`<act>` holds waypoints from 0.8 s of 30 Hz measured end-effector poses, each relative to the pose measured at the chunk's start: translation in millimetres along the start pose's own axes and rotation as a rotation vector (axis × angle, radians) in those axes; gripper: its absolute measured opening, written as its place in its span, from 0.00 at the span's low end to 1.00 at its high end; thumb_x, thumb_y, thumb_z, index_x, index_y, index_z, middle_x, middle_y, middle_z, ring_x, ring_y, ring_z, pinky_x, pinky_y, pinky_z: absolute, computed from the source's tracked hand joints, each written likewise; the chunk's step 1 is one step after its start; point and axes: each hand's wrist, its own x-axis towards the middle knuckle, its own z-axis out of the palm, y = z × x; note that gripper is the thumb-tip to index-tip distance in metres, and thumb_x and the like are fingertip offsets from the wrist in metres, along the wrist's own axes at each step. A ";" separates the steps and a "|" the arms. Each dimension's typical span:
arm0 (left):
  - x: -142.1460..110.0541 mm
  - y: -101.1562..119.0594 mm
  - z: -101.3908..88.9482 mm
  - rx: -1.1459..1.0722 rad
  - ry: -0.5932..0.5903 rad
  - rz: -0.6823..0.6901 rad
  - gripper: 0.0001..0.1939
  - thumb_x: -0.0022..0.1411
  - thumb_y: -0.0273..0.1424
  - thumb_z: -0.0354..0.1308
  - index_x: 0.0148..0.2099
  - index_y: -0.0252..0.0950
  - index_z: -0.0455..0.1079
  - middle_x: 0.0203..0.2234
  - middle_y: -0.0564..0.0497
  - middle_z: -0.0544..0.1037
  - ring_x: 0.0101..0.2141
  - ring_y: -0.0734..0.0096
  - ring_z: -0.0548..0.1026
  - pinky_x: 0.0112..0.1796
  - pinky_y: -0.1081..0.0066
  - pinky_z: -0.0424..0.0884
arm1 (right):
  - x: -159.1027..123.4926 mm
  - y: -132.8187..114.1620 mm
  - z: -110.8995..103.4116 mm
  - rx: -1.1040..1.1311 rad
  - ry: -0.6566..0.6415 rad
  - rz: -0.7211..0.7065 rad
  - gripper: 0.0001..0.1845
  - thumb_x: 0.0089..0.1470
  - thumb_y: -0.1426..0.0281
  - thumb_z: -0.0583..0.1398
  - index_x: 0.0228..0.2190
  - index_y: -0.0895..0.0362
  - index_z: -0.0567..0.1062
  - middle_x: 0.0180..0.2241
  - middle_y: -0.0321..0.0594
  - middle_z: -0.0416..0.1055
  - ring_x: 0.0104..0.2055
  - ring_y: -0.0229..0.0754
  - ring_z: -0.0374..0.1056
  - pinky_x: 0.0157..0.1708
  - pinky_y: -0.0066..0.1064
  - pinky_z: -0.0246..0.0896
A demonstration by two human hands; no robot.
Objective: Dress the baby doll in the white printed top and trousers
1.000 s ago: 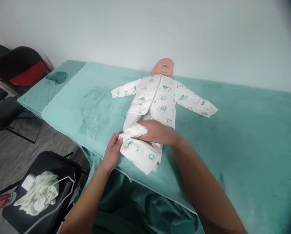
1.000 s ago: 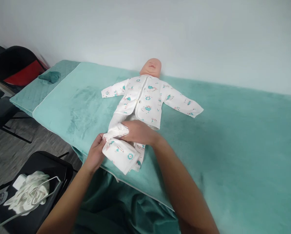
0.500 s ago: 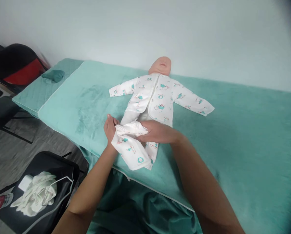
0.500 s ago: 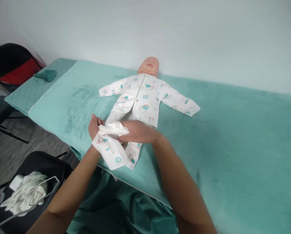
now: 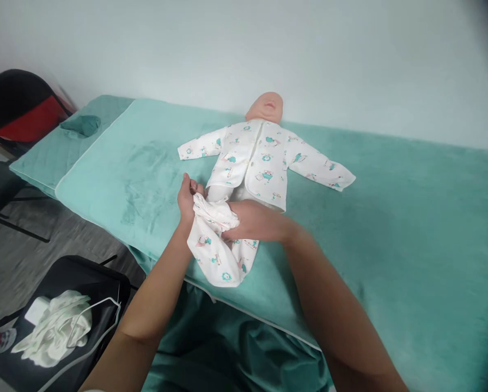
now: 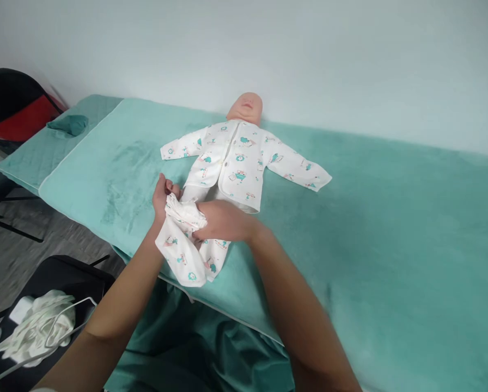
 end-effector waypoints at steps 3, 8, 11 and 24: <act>0.3 0.4 -3.5 -0.006 -0.057 -0.021 0.29 0.70 0.49 0.55 0.23 0.39 0.53 0.11 0.61 0.49 0.15 0.79 0.50 0.21 0.73 0.52 | 3.9 -0.3 3.5 -0.035 0.087 0.009 0.07 0.55 0.65 0.62 0.35 0.54 0.77 0.37 0.37 0.80 0.37 0.42 0.71 0.35 0.31 0.56; -31.9 -6.4 -44.2 0.372 -0.117 0.268 0.17 0.65 0.45 0.63 0.36 0.36 0.68 0.35 0.50 0.78 0.35 0.74 0.74 0.38 0.74 0.69 | 9.5 1.2 10.0 0.005 0.228 0.131 0.08 0.53 0.73 0.60 0.36 0.54 0.78 0.39 0.39 0.81 0.40 0.44 0.73 0.36 0.30 0.57; -67.6 -9.3 -80.1 0.540 -0.041 0.339 0.18 0.64 0.47 0.64 0.42 0.38 0.68 0.47 0.48 0.77 0.44 0.70 0.75 0.46 0.70 0.71 | 11.8 4.1 14.4 0.047 0.300 0.154 0.10 0.52 0.75 0.58 0.36 0.55 0.77 0.38 0.41 0.80 0.40 0.45 0.72 0.37 0.31 0.58; -113.9 -15.9 -98.4 0.911 -0.221 0.168 0.15 0.73 0.43 0.49 0.37 0.39 0.63 0.29 0.55 0.68 0.32 0.71 0.68 0.37 0.70 0.67 | 11.8 16.0 13.6 0.136 0.379 0.161 0.05 0.47 0.70 0.57 0.28 0.52 0.64 0.30 0.35 0.71 0.32 0.42 0.64 0.33 0.32 0.54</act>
